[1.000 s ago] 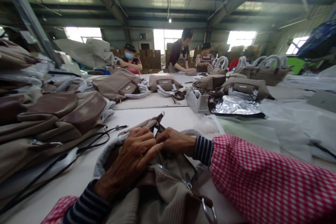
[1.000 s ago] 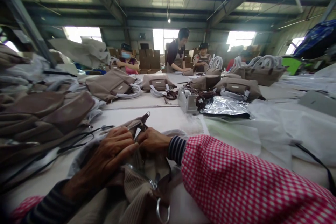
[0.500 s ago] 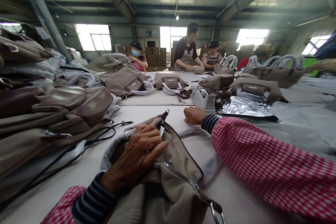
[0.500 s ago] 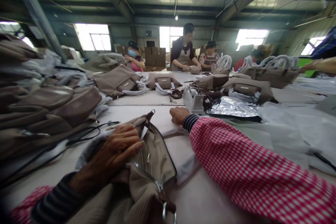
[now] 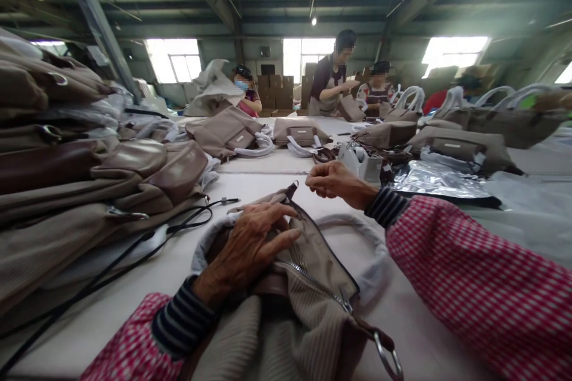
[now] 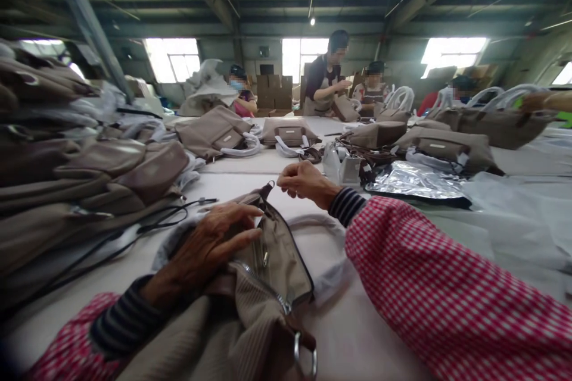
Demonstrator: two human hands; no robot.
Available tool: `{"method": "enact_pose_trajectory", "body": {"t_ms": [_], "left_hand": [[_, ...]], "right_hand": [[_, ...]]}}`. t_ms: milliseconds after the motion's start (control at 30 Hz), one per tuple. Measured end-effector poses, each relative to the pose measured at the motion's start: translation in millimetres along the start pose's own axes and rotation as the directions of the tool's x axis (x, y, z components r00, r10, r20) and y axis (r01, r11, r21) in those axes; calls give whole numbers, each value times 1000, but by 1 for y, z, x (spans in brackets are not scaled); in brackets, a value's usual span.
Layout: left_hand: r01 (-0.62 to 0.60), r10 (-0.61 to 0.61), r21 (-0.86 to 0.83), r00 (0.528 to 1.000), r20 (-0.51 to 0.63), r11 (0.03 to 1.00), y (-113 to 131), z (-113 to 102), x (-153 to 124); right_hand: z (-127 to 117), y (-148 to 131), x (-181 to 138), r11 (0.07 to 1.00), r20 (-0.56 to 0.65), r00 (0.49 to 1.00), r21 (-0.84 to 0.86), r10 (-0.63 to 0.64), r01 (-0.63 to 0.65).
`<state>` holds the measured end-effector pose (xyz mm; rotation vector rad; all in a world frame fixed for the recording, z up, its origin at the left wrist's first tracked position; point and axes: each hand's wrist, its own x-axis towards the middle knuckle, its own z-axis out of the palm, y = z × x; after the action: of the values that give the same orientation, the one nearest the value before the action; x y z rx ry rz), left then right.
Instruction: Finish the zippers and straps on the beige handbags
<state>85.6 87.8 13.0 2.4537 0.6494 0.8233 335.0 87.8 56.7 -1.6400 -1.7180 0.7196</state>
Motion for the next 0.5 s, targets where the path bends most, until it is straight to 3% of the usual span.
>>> {"method": "enact_pose_trajectory", "body": {"t_ms": [67, 133, 300, 433, 500], "left_hand": [[33, -33, -22, 999, -28, 999, 0, 0, 0], [14, -15, -24, 1000, -8, 1000, 0, -1, 2], [-94, 88, 75, 993, 74, 993, -1, -3, 6], [-78, 71, 101, 994, 79, 992, -1, -3, 7], [-82, 75, 88, 994, 84, 993, -1, -3, 7]], "right_hand": [[12, -22, -18, 941, 10, 996, 328, -93, 85], [26, -41, -34, 864, 36, 988, 489, -153, 117], [47, -61, -49, 773, -60, 982, 610, -177, 177], [34, -48, -45, 770, -241, 966, 599, -88, 220], [28, -39, -43, 777, -254, 966, 602, -34, 186]]}}
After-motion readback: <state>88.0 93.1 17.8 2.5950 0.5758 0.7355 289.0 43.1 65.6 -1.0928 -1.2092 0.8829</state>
